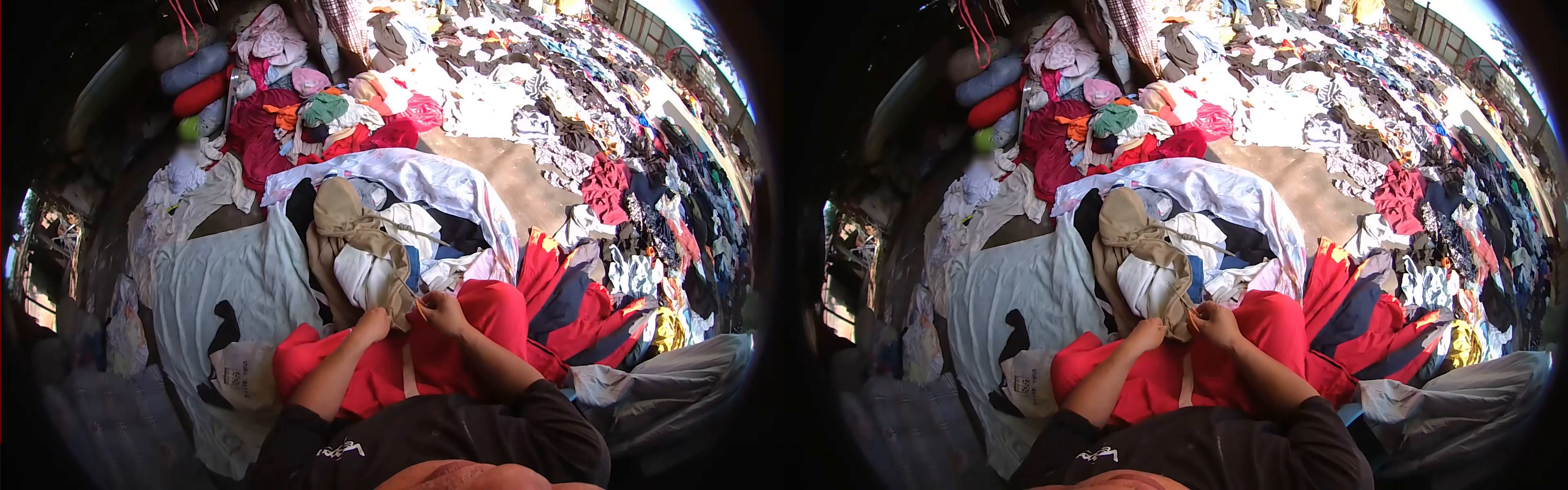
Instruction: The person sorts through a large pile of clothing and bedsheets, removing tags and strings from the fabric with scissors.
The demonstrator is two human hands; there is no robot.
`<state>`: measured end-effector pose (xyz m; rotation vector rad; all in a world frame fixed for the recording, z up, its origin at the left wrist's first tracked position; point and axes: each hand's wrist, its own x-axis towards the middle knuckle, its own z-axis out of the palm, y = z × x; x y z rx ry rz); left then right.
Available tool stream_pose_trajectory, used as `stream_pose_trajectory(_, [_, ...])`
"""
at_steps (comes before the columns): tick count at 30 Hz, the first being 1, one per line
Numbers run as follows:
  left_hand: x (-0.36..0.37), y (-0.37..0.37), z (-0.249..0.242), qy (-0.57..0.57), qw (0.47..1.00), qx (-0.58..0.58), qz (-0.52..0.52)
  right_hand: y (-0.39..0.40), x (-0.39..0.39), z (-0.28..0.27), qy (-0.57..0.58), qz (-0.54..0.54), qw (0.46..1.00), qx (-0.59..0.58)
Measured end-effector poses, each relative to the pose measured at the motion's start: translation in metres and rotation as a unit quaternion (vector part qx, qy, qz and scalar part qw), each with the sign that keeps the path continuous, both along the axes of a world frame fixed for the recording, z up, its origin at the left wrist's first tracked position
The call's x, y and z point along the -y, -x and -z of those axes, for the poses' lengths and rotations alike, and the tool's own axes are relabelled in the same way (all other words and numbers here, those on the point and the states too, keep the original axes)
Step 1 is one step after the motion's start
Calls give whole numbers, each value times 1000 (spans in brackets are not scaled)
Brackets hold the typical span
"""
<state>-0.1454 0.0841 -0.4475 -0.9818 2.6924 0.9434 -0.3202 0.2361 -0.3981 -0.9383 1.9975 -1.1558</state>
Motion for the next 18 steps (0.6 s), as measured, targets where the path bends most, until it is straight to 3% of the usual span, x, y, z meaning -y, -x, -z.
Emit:
stream_pose_trajectory(3, [-1, 0, -11, -1, 995, 84, 48, -2, 3, -2, -16, -4, 1000, 23])
stream_pose_trajectory(4, [-7, 1, -25, -1, 994, 114, 6, -2, 2, 3, -28, -9, 999, -42])
stream_pose_trajectory(9, [-6, 2, -36, 44, 993, 113, 4, -4, -2, 11, -104, -54, 986, -121])
stream_pose_trajectory(18, [1, -6, -18, 41, 995, 86, 23, -2, 1, 18, -65, -44, 990, -113])
